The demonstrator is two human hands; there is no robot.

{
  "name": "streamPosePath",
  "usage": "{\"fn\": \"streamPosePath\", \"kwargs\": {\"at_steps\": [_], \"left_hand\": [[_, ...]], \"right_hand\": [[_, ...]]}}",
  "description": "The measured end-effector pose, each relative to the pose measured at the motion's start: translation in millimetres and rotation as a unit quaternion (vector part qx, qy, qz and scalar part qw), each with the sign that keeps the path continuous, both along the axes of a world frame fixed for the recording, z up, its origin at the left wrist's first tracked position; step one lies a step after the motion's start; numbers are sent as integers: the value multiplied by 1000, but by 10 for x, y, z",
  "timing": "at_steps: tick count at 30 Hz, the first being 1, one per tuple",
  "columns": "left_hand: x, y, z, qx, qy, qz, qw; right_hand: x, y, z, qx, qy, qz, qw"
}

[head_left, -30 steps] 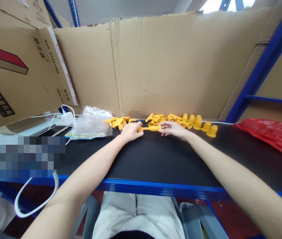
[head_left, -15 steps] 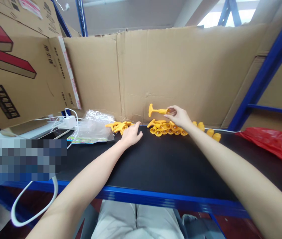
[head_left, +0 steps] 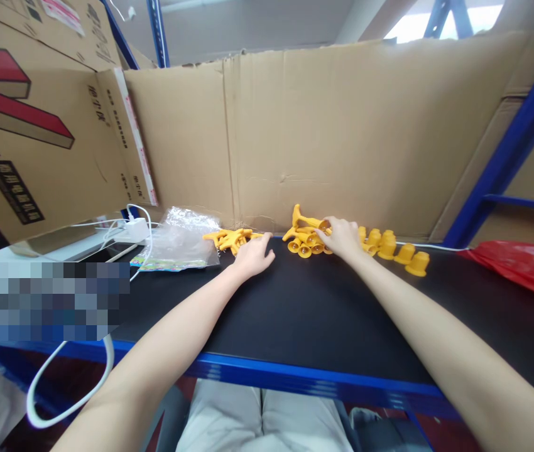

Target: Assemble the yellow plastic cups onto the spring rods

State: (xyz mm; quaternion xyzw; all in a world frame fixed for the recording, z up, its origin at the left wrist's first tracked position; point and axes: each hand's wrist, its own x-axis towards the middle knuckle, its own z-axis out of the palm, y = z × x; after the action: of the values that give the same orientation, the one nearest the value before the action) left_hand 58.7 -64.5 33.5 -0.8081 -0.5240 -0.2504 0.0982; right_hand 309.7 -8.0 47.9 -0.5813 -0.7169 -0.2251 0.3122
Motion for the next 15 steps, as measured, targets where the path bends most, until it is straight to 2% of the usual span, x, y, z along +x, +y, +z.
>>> {"fn": "streamPosePath", "kwargs": {"at_steps": [7,15], "left_hand": [[-2,4,-6,-5,6,-8,1000],[-3,25,-18,-11,5,-19,1000]], "right_hand": [[20,-76,-40,-17,33,-11,999],[-36,-104,-99,-31,-19,-32,999]]}}
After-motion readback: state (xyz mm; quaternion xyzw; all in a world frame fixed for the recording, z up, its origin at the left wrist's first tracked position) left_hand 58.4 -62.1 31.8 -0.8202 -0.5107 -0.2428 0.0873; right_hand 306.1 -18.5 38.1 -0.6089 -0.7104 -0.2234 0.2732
